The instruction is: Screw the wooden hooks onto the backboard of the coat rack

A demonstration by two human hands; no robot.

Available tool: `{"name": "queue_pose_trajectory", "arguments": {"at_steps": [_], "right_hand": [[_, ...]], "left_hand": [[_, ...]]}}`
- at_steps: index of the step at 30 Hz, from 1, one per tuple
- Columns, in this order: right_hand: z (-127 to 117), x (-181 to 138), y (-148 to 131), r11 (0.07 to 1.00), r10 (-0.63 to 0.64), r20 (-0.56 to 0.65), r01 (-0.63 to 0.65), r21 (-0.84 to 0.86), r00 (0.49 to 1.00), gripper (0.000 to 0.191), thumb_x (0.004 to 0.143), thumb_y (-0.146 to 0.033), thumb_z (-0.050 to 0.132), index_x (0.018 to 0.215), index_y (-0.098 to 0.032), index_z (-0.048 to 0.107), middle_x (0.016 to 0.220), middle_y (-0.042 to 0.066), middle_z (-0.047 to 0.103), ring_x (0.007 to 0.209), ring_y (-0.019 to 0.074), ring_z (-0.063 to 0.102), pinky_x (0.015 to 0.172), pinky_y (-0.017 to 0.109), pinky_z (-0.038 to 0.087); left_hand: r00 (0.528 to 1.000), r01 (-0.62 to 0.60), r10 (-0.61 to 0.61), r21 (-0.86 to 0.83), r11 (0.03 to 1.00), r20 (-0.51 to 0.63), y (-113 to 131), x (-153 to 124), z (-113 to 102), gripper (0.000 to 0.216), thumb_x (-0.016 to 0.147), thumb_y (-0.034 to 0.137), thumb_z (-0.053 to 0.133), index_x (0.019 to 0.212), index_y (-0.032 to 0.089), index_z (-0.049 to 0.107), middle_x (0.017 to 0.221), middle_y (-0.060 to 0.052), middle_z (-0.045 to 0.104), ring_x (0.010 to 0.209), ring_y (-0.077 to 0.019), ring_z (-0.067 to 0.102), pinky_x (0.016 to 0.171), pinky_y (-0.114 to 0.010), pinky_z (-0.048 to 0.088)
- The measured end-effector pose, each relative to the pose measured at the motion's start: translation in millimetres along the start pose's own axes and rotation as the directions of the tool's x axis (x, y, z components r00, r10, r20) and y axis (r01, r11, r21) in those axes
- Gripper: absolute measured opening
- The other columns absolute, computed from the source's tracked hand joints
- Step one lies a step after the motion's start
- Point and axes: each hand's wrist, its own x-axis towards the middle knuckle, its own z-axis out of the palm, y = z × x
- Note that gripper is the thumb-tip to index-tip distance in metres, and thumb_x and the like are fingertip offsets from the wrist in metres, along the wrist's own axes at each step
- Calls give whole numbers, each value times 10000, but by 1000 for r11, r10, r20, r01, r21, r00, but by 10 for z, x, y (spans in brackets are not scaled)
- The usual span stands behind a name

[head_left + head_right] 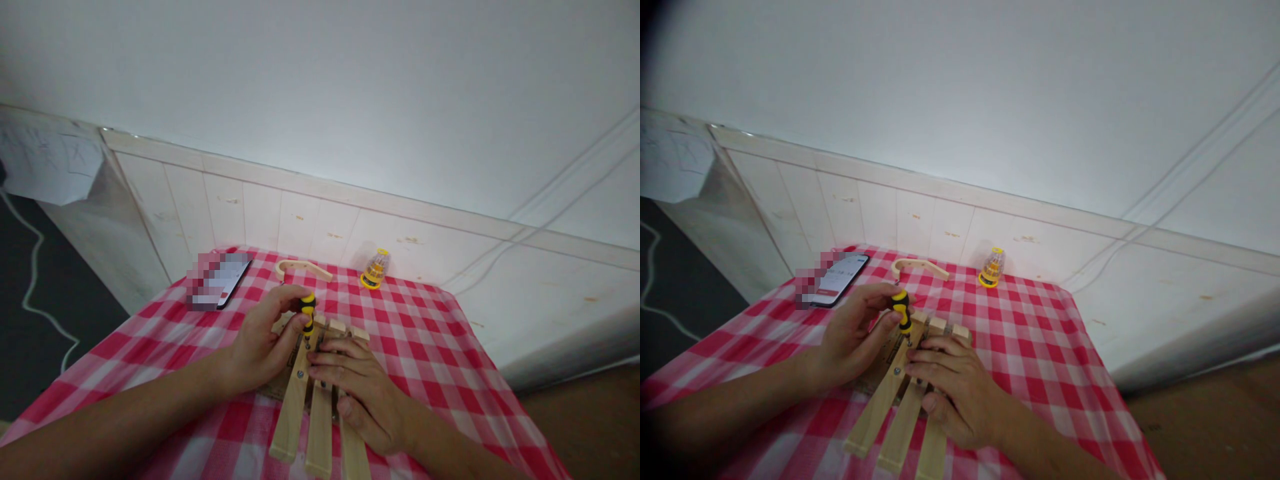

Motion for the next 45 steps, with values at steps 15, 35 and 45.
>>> {"name": "queue_pose_trajectory", "arguments": {"at_steps": [15,35,45], "right_hand": [[6,1,5,1000,-17,-6,17,12,1000,426,1080,-394,373,1403,-210,581,1346,110,701,1338,250,573,1132,478,471],[-14,-4,-6,1000,-3,9,3,9,1000,438,1084,-414,371,1382,-193,604,1348,110,700,1346,244,558,1139,463,467],[-15,8,-7,1000,-11,9,11,9,1000,438,1081,-408,365,1387,-194,596,1353,109,696,1350,235,553,1148,448,458]], "left_hand": [[994,-109,109,35,993,5,25,70,-30,311,908,160,730,1193,234,629,986,-41,698,858,-165,661,757,-273,572],[999,-15,15,-12,1000,48,45,42,-49,350,963,116,595,1290,237,561,1018,-47,671,859,-157,653,770,-259,560],[996,-50,52,-25,998,72,41,34,-62,406,974,95,561,1355,230,517,1055,-49,646,894,-146,640,803,-247,554]]}}
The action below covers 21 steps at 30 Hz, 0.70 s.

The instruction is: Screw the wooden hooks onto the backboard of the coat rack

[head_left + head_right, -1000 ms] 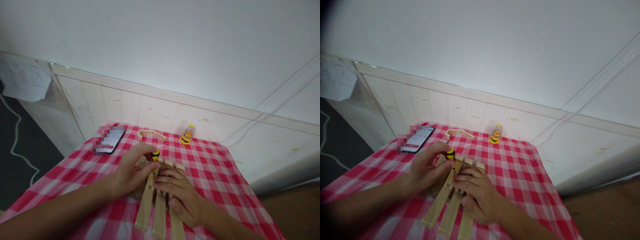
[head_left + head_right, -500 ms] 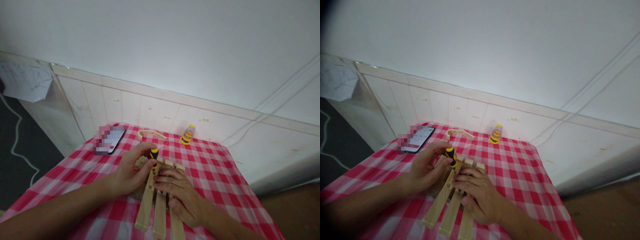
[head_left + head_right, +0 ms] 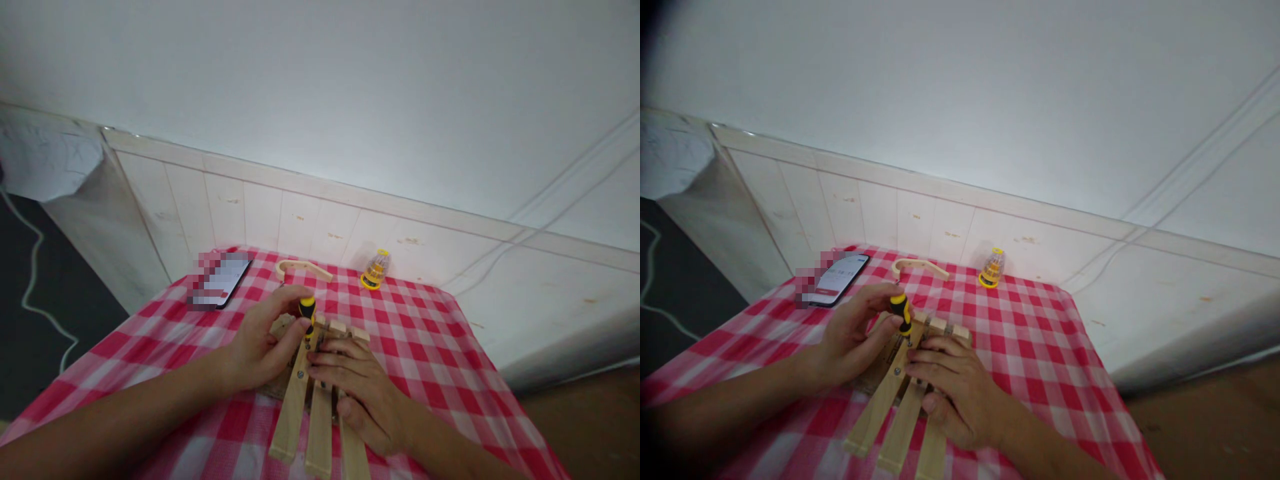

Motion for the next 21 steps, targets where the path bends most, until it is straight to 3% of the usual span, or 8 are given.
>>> {"name": "queue_pose_trajectory", "arguments": {"at_steps": [6,21], "right_hand": [[8,-8,6,1000,-4,-12,4,-10,1000,431,1085,-407,366,1409,-217,577,1353,105,698,1357,242,560,1153,462,448],[4,-18,10,999,-1,-2,1,-33,1000,415,1075,-382,383,1388,-205,589,1337,119,704,1338,250,577,1149,468,457]], "left_hand": [[993,-116,117,49,992,-29,20,65,-13,353,921,130,709,1246,211,597,1012,-40,639,894,-154,597,787,-255,510],[993,-89,94,63,994,-78,25,58,-7,344,939,69,645,1254,204,612,1003,-36,680,863,-131,637,781,-236,530]]}}
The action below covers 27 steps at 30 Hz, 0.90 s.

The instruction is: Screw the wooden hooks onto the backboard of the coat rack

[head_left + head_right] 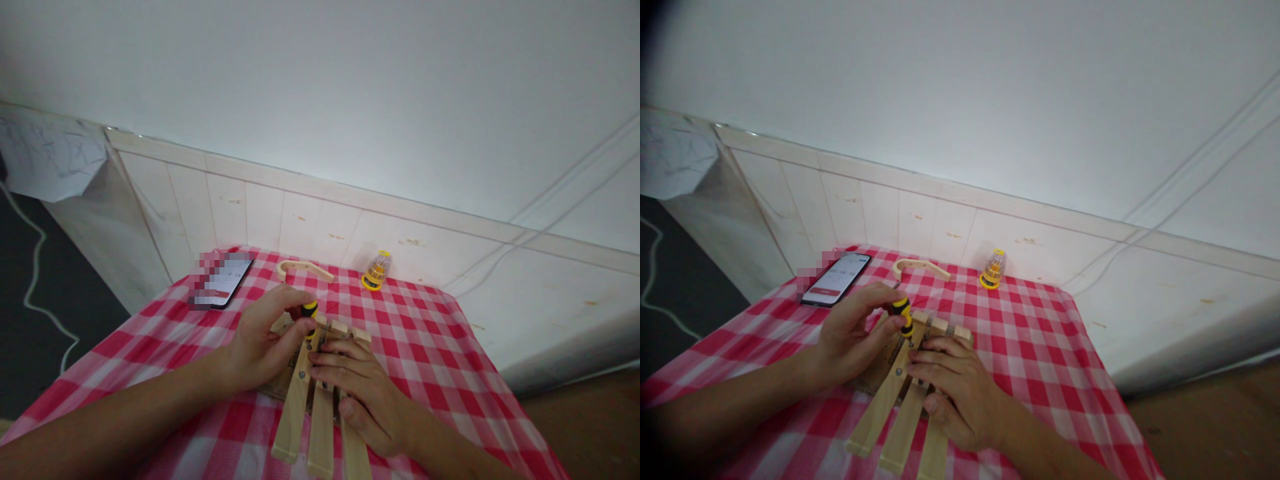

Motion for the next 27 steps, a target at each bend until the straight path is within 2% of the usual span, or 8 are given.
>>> {"name": "queue_pose_trajectory", "arguments": {"at_steps": [12,16,21,24,27], "right_hand": [[-2,9,-2,1000,-1,-11,1,11,1000,431,1085,-406,371,1389,-200,597,1346,119,700,1355,250,558,1138,470,471],[-5,12,-8,1000,-4,-21,5,22,1000,420,1083,-396,379,1381,-199,600,1339,118,703,1342,243,566,1126,455,481],[6,8,3,1000,-1,-17,2,18,1000,438,1086,-421,364,1376,-197,604,1340,116,701,1349,236,559,1143,452,466],[13,4,10,1000,-15,-26,15,15,1000,432,1087,-416,358,1375,-202,598,1342,114,700,1340,235,569,1149,460,458],[13,6,9,1000,-21,-33,21,22,999,422,1088,-411,360,1381,-208,586,1348,115,698,1353,239,567,1144,462,464]], "left_hand": [[999,34,-36,45,998,38,-53,-53,-26,347,979,93,581,1305,214,585,1048,-58,704,907,-138,672,797,-225,553],[998,9,-13,58,998,66,-30,-40,-39,371,978,60,541,1321,196,579,1072,-74,713,925,-140,691,803,-220,560],[994,-52,44,77,996,100,51,31,-58,359,962,64,539,1293,195,582,999,-66,712,864,-152,687,761,-237,560],[990,-81,76,44,996,115,73,63,-60,339,960,116,579,1288,199,581,1030,-82,689,913,-183,668,789,-281,565],[995,-66,62,58,996,77,64,67,-51,289,946,174,664,1228,211,615,1034,-77,654,932,-193,631,797,-297,555]]}}
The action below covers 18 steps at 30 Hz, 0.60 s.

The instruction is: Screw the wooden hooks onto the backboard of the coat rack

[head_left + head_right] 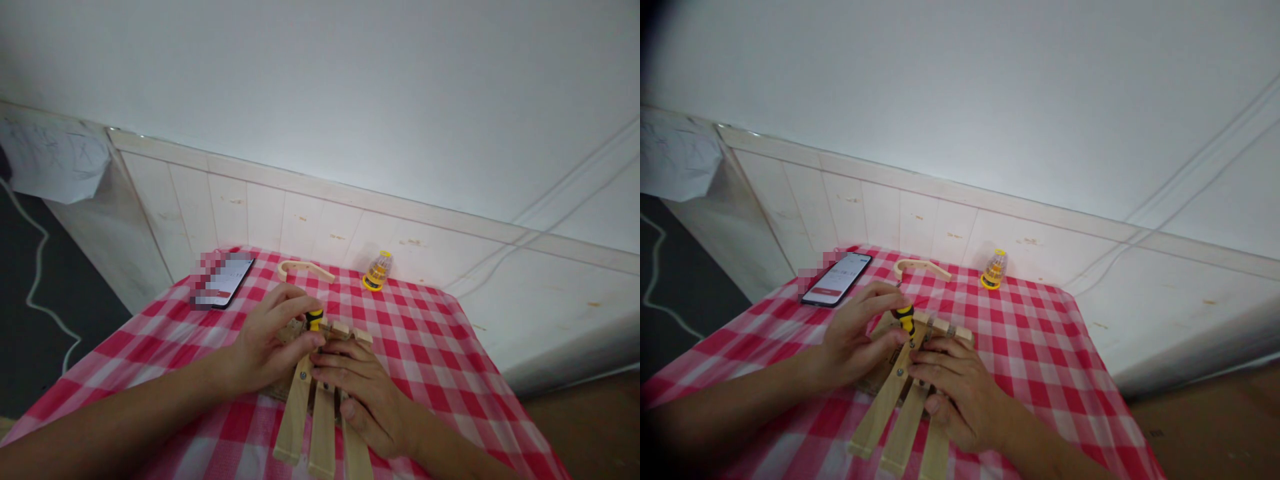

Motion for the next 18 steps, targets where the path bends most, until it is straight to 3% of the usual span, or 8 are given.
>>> {"name": "queue_pose_trajectory", "arguments": {"at_steps": [4,18], "right_hand": [[-5,-3,-7,1000,10,18,-10,-5,1000,433,1086,-403,365,1405,-208,584,1349,119,698,1357,248,568,1127,470,477],[-1,-11,-3,1000,13,24,-13,-19,1000,426,1084,-388,374,1397,-195,589,1343,124,698,1346,250,572,1134,476,471]], "left_hand": [[998,22,-23,-17,1000,-52,-20,-15,18,249,936,129,684,1159,224,628,973,-42,652,883,-169,608,771,-276,527],[997,31,-33,-25,999,-68,-38,-21,27,239,940,121,676,1155,214,631,953,-54,682,861,-172,646,749,-288,544]]}}
